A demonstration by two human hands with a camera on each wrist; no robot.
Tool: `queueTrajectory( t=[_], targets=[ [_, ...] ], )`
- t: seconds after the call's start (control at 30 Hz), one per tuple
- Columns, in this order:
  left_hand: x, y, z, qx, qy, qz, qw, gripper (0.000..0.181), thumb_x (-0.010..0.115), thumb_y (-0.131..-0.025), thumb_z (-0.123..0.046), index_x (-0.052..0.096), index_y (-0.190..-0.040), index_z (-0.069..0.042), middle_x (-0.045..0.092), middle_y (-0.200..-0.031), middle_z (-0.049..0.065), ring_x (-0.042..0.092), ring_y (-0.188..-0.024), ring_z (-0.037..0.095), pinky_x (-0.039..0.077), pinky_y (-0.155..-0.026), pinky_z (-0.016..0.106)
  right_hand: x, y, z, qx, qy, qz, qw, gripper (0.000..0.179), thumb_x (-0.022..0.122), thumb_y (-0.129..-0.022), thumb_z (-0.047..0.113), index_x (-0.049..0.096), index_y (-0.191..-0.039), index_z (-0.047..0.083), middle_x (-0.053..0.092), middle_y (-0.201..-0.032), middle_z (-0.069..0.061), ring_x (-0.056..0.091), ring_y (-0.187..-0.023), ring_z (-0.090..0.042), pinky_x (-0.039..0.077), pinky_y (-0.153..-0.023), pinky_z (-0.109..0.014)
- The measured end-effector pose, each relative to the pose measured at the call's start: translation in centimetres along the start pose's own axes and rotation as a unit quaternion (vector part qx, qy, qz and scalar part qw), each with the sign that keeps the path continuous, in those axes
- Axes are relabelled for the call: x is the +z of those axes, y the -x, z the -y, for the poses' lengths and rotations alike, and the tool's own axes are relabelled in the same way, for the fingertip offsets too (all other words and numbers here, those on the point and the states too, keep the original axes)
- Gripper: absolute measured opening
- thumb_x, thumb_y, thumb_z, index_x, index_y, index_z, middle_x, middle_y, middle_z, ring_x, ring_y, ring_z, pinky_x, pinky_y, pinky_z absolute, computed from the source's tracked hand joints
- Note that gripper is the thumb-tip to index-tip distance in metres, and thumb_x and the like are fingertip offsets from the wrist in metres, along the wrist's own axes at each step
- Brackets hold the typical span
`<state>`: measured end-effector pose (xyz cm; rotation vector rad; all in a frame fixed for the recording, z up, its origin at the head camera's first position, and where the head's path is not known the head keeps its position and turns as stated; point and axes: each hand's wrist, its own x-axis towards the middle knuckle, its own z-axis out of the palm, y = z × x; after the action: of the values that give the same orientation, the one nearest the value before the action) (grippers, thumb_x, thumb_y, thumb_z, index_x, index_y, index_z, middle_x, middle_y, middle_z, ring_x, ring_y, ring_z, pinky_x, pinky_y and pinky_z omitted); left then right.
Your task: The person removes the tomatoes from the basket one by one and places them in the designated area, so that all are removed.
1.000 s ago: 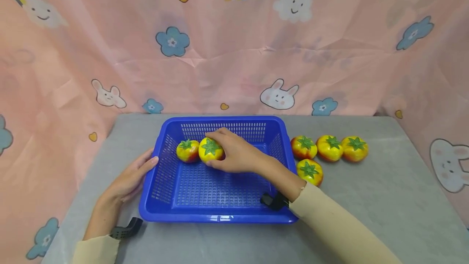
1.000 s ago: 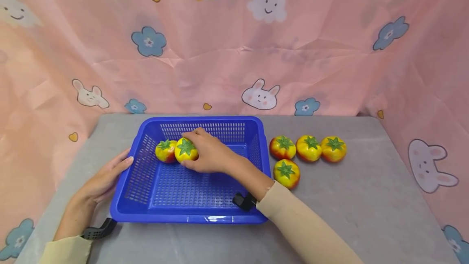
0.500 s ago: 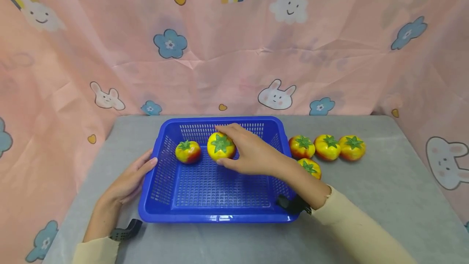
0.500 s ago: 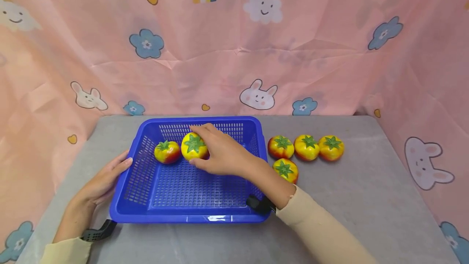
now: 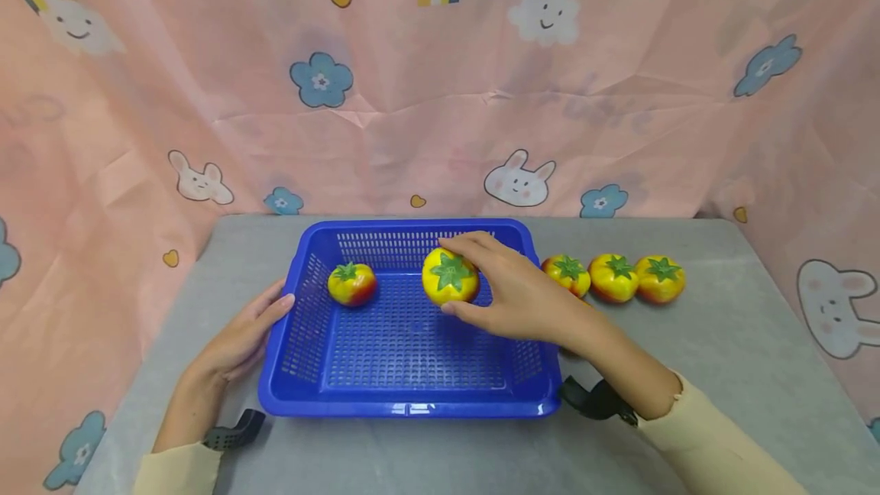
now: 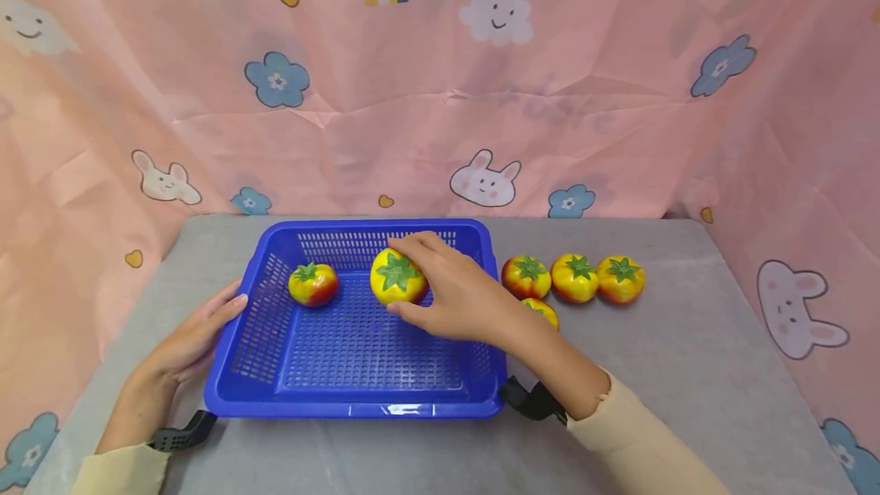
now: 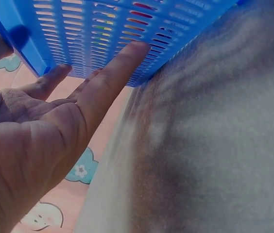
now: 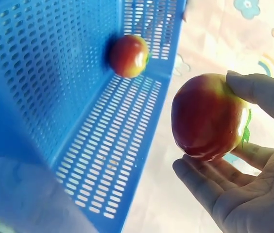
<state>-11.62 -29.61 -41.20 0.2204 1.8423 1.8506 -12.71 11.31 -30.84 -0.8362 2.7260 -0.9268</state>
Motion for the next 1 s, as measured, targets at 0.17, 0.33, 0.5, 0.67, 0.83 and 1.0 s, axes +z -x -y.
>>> queueTrajectory(
  t=[0.17, 0.33, 0.5, 0.67, 0.83, 1.0],
  targets=[
    [-0.1, 0.0, 0.0, -0.007, -0.015, -0.011, 0.9998, 0.069, 0.036, -0.117, -0.032, 0.002, -0.169, -0.004, 0.062, -0.138, 0.0, 0.073, -0.119, 0.016, 0.064, -0.097, 0.041, -0.3, 1.2, -0.4, -0.001, -0.016, -0.019, 0.9997, 0.079, 0.086, -0.09, 0.03, 0.047, -0.158, 0.018, 0.049, -0.159, -0.007, 0.061, -0.133, -0.025, 0.062, -0.104, -0.045],
    [-0.1, 0.0, 0.1, -0.013, -0.016, -0.019, 0.9996, 0.069, 0.038, -0.116, -0.033, 0.003, -0.169, -0.005, 0.062, -0.139, 0.002, 0.073, -0.118, 0.016, 0.065, -0.097, 0.041, -0.1, 2.5, -0.9, 0.001, -0.026, -0.034, 0.9991, 0.08, 0.086, -0.09, 0.027, 0.046, -0.159, 0.019, 0.049, -0.158, -0.008, 0.062, -0.13, -0.025, 0.062, -0.104, -0.046],
    [0.0, -0.1, 0.2, -0.016, -0.014, -0.025, 0.9995, 0.069, 0.039, -0.116, -0.034, 0.004, -0.17, -0.006, 0.059, -0.143, 0.009, 0.073, -0.119, 0.016, 0.064, -0.097, 0.042, 0.5, 3.8, -1.4, 0.011, -0.028, -0.068, 0.9972, 0.079, 0.086, -0.09, 0.026, 0.047, -0.159, 0.019, 0.052, -0.154, -0.007, 0.062, -0.129, -0.026, 0.062, -0.103, -0.049],
    [0.2, -0.1, 0.1, -0.015, -0.013, -0.026, 0.9995, 0.07, 0.039, -0.116, -0.035, 0.004, -0.17, -0.006, 0.052, -0.15, 0.025, 0.072, -0.12, 0.016, 0.064, -0.098, 0.041, 1.1, 5.2, -1.8, 0.026, -0.03, -0.112, 0.993, 0.079, 0.087, -0.09, 0.026, 0.048, -0.158, 0.02, 0.053, -0.154, -0.009, 0.06, -0.133, -0.03, 0.061, -0.104, -0.051],
    [0.3, -0.1, -0.1, -0.011, -0.013, -0.02, 0.9997, 0.07, 0.038, -0.116, -0.033, 0.003, -0.17, -0.006, 0.046, -0.152, 0.032, 0.071, -0.12, 0.016, 0.064, -0.098, 0.04, 1.3, 6.2, -2.3, 0.03, -0.042, -0.139, 0.9889, 0.078, 0.088, -0.088, 0.022, 0.051, -0.156, 0.017, 0.053, -0.151, -0.009, 0.061, -0.13, -0.027, 0.061, -0.104, -0.046],
    [0.3, 0.0, -0.2, -0.009, -0.014, -0.017, 0.9997, 0.07, 0.037, -0.116, -0.033, 0.002, -0.17, -0.007, 0.039, -0.156, 0.039, 0.071, -0.121, 0.015, 0.064, -0.099, 0.041, 1.3, 6.8, -2.7, 0.029, -0.041, -0.152, 0.9871, 0.077, 0.088, -0.089, 0.021, 0.051, -0.156, 0.018, 0.054, -0.149, -0.009, 0.063, -0.127, -0.027, 0.061, -0.101, -0.048]
  ],
)
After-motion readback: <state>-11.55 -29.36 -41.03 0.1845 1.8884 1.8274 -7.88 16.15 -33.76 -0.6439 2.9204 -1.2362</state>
